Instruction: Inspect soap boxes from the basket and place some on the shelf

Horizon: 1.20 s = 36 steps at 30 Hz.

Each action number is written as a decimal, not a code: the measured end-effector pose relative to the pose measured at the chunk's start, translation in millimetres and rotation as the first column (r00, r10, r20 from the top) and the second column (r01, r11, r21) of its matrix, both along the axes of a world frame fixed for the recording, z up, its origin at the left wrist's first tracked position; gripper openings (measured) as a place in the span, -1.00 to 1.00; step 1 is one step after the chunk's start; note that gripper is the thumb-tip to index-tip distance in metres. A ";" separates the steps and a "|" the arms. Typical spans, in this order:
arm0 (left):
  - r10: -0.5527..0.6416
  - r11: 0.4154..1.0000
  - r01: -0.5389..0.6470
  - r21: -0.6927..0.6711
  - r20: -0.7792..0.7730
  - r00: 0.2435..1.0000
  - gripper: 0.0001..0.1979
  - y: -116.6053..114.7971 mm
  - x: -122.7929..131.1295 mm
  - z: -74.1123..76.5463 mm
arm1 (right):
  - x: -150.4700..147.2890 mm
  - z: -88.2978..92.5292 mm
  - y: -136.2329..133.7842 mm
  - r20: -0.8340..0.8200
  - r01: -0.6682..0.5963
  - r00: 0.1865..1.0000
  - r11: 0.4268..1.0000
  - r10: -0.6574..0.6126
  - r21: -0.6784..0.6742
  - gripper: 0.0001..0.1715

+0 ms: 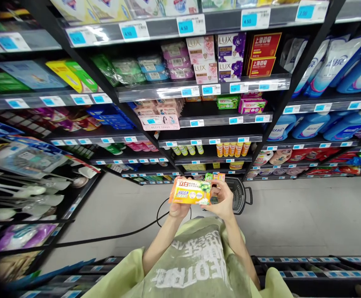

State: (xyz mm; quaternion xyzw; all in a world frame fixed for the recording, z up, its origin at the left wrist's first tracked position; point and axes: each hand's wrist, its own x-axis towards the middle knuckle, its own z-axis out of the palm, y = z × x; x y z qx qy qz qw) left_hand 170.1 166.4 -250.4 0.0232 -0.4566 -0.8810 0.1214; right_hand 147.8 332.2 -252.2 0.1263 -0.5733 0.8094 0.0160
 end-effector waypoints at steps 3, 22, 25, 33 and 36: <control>0.016 1.000 -0.015 -0.013 0.024 1.000 0.18 -1.2 1.3 -1.2 | 1.0 -3.7 1.9 -0.007 -0.013 1.000 1.000 0.013 0.018 0.00; -0.117 0.990 0.116 0.085 0.007 0.993 -0.44 6.9 -1.7 16.7 | -8.1 -15.9 -8.4 0.292 0.065 0.956 0.995 -0.040 -0.077 -0.48; -0.100 0.991 0.098 0.090 0.015 0.995 -0.46 6.5 -2.2 16.9 | -6.8 -10.9 -9.3 0.318 0.079 0.947 0.993 -0.048 -0.085 -0.48; -0.078 0.994 0.073 0.087 0.065 0.995 -0.49 3.5 -2.9 16.2 | -8.6 -7.3 -12.7 0.369 0.114 0.926 0.992 -0.084 -0.061 -0.43; -0.063 0.994 0.056 0.089 0.074 0.995 -0.51 2.5 -3.2 15.5 | -8.7 -6.1 -14.7 0.375 0.116 0.923 0.992 -0.090 -0.048 -0.42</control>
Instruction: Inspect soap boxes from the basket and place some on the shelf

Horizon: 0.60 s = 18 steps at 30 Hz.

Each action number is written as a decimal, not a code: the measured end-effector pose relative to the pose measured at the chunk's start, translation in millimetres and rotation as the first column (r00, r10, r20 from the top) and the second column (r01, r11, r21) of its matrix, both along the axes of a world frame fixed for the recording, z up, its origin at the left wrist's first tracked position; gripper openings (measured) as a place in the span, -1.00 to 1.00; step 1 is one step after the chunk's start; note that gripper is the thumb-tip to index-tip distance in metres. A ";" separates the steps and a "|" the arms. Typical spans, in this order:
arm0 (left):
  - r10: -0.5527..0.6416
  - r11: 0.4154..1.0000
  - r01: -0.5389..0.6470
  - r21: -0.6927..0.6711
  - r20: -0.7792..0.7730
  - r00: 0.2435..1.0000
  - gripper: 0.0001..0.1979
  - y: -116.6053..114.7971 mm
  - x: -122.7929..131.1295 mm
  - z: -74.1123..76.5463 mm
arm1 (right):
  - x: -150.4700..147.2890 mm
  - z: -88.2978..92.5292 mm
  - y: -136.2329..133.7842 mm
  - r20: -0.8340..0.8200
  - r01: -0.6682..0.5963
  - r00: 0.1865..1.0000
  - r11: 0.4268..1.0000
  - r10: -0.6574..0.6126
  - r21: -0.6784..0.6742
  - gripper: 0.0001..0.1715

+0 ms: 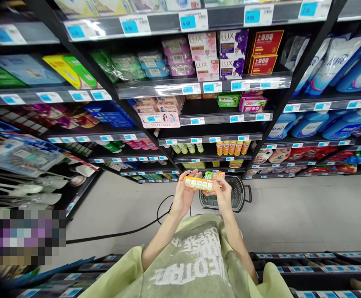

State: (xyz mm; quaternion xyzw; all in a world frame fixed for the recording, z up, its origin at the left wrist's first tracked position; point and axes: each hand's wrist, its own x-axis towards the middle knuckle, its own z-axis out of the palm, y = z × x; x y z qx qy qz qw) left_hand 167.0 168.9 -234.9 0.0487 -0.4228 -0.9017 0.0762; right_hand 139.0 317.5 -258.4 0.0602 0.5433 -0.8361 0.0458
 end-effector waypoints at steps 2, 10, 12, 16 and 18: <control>0.004 1.000 -0.004 0.016 0.010 1.000 -0.50 -1.0 0.6 -1.4 | 0.7 -0.1 -1.4 0.005 -0.008 1.000 1.000 0.008 0.001 -0.42; 0.027 1.000 -0.028 0.012 0.049 0.998 -0.50 -2.1 1.0 -2.1 | 1.9 -3.7 -1.8 0.014 -0.027 1.000 1.000 0.028 -0.012 -0.42; 0.051 0.999 -0.052 0.012 0.050 0.997 -0.49 -1.4 0.6 -2.9 | 2.4 -5.1 -0.7 -0.015 -0.070 0.997 0.997 0.069 -0.021 -0.41; 0.148 0.989 -0.148 -0.013 0.108 0.983 -0.51 0.8 -0.6 -4.9 | 5.0 -4.5 -1.1 -0.091 -0.159 0.984 0.987 0.156 -0.016 -0.36; 0.182 0.983 -0.179 -0.033 0.160 0.970 -0.55 2.1 -1.3 -3.8 | 5.9 -2.5 -2.2 -0.098 -0.138 0.985 0.990 0.139 0.020 -0.41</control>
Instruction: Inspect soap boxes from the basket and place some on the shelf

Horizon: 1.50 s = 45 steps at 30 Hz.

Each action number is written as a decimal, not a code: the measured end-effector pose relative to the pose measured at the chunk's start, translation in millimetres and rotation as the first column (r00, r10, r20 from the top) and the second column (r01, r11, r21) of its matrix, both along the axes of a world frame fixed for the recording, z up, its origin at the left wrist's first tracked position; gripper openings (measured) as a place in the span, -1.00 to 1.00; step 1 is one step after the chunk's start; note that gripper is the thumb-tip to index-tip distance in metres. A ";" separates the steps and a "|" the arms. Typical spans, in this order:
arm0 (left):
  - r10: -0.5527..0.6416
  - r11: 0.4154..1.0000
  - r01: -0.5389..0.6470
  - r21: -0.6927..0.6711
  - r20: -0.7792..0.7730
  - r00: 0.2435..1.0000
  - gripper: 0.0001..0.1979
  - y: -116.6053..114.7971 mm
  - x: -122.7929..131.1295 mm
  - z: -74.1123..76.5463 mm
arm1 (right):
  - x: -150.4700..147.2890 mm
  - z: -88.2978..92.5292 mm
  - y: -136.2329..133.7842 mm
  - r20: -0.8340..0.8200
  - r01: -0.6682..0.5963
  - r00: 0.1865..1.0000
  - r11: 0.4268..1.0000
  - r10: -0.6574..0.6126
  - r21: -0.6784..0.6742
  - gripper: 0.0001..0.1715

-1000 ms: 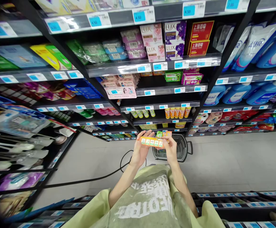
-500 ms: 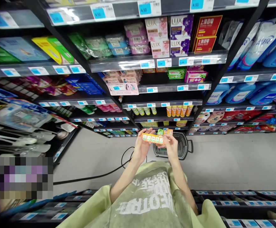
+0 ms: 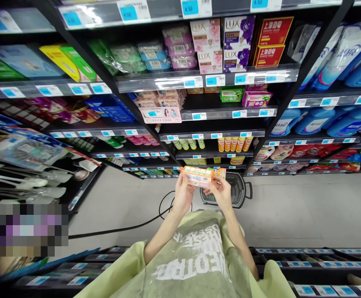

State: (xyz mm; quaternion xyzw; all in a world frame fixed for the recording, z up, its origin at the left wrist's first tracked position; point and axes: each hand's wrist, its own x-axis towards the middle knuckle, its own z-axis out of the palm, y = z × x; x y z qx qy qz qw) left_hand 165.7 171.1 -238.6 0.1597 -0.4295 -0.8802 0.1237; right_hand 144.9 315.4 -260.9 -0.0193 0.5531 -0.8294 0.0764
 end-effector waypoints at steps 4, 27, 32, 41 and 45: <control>-0.006 0.999 0.008 -0.048 0.044 0.999 -0.56 1.8 0.0 4.5 | -1.7 1.2 -0.3 0.006 0.055 0.998 0.996 -0.055 0.066 -0.50; -0.193 0.909 0.183 -0.374 0.011 0.981 -0.55 -6.1 -6.6 12.9 | 0.6 -4.6 15.7 0.106 -0.378 0.922 0.926 0.373 0.024 -0.63; -0.209 0.915 0.192 -0.355 -0.008 0.978 -0.46 -7.4 -9.2 6.8 | -4.6 -10.5 -6.0 0.074 -0.060 0.996 0.998 0.059 0.011 -0.46; -0.236 0.925 0.230 -0.302 0.015 0.972 -0.33 -3.7 -5.1 -12.3 | -3.8 -11.2 -31.7 0.231 0.301 0.937 0.940 -0.261 -0.162 -0.33; -0.183 0.948 0.173 -0.267 -0.010 0.983 -0.42 -5.3 -7.7 -11.4 | -3.9 -7.1 -34.7 0.271 0.329 0.925 0.918 -0.266 -0.222 -0.24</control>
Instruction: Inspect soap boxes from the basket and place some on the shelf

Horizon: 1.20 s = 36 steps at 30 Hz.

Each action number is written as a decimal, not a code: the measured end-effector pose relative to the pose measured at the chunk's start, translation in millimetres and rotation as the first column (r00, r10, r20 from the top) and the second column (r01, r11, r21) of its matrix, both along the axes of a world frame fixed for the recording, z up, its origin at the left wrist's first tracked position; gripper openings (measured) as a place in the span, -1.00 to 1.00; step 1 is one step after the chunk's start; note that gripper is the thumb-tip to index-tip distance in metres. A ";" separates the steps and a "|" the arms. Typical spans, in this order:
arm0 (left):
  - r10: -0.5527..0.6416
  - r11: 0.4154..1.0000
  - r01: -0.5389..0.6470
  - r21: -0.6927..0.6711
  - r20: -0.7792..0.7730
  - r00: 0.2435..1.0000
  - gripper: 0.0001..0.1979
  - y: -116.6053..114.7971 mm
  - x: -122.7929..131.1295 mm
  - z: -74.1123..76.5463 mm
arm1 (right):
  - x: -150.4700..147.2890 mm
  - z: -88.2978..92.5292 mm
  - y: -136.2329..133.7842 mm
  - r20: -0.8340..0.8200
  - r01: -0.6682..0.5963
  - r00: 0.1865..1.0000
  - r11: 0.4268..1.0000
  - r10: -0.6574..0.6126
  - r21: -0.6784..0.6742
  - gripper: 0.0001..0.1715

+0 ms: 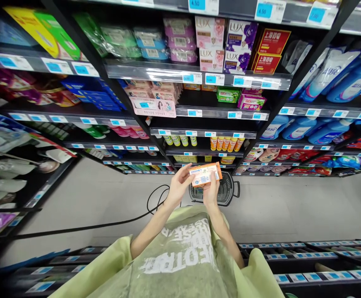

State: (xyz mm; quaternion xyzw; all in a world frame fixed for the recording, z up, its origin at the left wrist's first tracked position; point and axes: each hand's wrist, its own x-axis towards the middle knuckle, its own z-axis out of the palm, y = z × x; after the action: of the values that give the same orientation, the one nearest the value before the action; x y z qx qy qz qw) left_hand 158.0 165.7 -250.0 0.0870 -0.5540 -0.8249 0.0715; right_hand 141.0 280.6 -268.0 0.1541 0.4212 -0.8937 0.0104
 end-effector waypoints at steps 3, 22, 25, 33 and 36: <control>0.035 0.999 -0.035 -0.008 0.004 0.999 -0.48 -0.8 0.1 1.7 | 1.8 0.4 -2.5 -0.010 -0.013 1.000 0.999 0.013 -0.031 -0.19; 0.074 0.997 -0.073 -0.033 0.026 0.997 -0.53 1.4 8.5 -2.1 | 13.0 2.6 -1.6 -0.041 -0.043 0.998 0.998 0.045 0.036 -0.32; 0.079 0.995 -0.077 -0.057 0.019 0.997 -0.57 4.5 8.6 -0.7 | 15.2 2.9 0.3 -0.049 -0.039 0.998 0.999 0.040 0.023 -0.27; 0.041 0.994 -0.042 -0.097 -0.010 0.999 -0.52 11.7 7.9 1.2 | 14.9 -1.6 7.7 -0.044 -0.018 0.999 1.000 0.018 -0.002 -0.21; -0.005 0.986 0.000 -0.168 -0.033 0.999 -0.45 12.0 7.2 -1.4 | 12.3 -2.9 8.6 -0.041 -0.011 0.999 1.000 0.011 -0.014 -0.27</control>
State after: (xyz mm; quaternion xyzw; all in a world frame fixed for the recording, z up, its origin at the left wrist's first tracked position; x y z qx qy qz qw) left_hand 165.3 177.7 -251.4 0.0661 -0.6205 -0.7766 0.0868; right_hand 153.3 289.2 -271.0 0.1333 0.4157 -0.8996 0.0077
